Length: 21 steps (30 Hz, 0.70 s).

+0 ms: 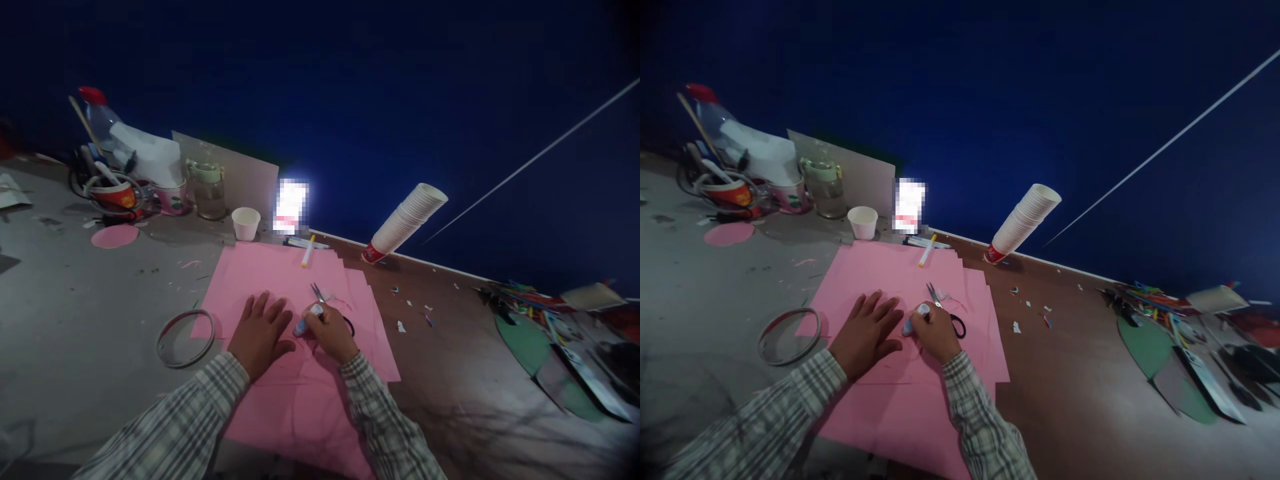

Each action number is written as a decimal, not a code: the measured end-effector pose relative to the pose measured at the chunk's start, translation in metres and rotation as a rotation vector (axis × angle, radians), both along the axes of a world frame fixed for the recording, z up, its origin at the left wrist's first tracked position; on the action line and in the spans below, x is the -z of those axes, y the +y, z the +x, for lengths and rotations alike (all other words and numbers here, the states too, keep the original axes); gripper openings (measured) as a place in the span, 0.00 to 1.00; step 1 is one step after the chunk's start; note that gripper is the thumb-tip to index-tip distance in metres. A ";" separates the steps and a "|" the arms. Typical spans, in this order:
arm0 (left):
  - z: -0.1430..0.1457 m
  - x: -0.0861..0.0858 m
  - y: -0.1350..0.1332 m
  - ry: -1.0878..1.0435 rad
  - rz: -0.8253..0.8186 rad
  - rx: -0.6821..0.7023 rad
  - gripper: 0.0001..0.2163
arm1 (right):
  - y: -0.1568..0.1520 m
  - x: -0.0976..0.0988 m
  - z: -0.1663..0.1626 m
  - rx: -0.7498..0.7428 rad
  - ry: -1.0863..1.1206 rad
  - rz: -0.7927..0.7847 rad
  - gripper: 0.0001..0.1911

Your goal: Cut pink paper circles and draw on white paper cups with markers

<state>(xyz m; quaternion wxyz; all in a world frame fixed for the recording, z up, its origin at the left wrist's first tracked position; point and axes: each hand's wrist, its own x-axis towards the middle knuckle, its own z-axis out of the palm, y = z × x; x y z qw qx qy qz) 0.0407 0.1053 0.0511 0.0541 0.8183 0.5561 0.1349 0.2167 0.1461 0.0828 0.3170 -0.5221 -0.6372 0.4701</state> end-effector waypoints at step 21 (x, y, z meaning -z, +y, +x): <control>0.001 -0.002 0.000 -0.025 0.014 0.005 0.22 | 0.000 -0.007 -0.001 -0.003 -0.044 0.001 0.09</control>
